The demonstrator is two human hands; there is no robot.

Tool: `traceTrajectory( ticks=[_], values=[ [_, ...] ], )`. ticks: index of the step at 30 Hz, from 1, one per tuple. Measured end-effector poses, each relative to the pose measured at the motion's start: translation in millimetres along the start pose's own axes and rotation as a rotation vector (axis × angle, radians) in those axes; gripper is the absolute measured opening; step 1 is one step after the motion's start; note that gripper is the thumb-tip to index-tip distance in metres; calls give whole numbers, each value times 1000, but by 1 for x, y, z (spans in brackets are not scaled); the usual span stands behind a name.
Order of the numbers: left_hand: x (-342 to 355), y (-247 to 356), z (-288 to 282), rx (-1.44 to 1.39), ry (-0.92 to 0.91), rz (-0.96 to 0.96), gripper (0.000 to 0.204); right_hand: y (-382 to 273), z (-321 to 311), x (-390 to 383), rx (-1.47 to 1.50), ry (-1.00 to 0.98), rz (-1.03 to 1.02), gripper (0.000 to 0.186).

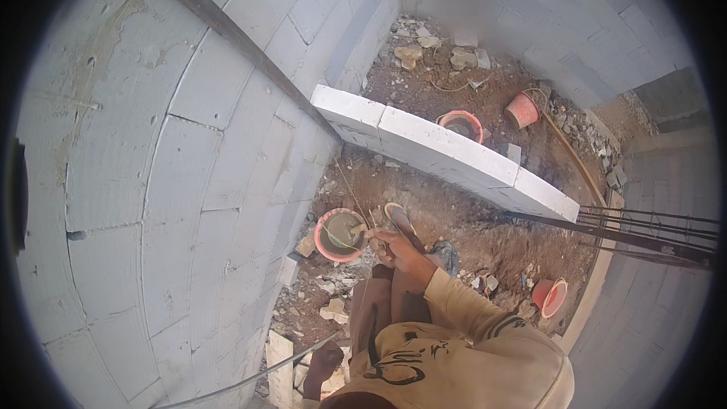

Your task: The person measures and cuts a white tile, applies mortar to a curved wall section, and places the tile onto the mortar. The person then taps the tile with a hammer to secure it in place.

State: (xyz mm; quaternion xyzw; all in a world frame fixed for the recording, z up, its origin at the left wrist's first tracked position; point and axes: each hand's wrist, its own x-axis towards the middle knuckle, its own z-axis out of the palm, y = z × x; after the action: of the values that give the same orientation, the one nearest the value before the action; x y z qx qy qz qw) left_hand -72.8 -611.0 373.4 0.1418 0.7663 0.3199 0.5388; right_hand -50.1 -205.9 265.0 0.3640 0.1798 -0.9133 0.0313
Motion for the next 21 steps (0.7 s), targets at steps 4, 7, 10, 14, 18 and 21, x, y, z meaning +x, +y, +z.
traceTrajectory(
  ticks=[4, 7, 10, 14, 18, 21],
  values=[
    [-71, -72, -45, -156, -192, -261, 9, -23, -23, -63, 133, 258, -190, 24],
    [-116, -113, -79, -9, -276, -320, 8, -34, -45, -118, 59, 314, -334, 24],
    [-156, -142, -116, -68, -235, -509, 12, -34, -65, -170, 28, 424, -432, 23],
    [-148, -157, -126, -73, -84, -614, 14, -31, -102, -232, 74, 550, -586, 23],
    [-99, -144, -109, 45, 27, -632, 16, -25, -157, -300, 170, 719, -742, 22],
    [-56, -123, -100, 141, 38, -585, 18, -14, -198, -363, 244, 832, -880, 23]
  ],
)
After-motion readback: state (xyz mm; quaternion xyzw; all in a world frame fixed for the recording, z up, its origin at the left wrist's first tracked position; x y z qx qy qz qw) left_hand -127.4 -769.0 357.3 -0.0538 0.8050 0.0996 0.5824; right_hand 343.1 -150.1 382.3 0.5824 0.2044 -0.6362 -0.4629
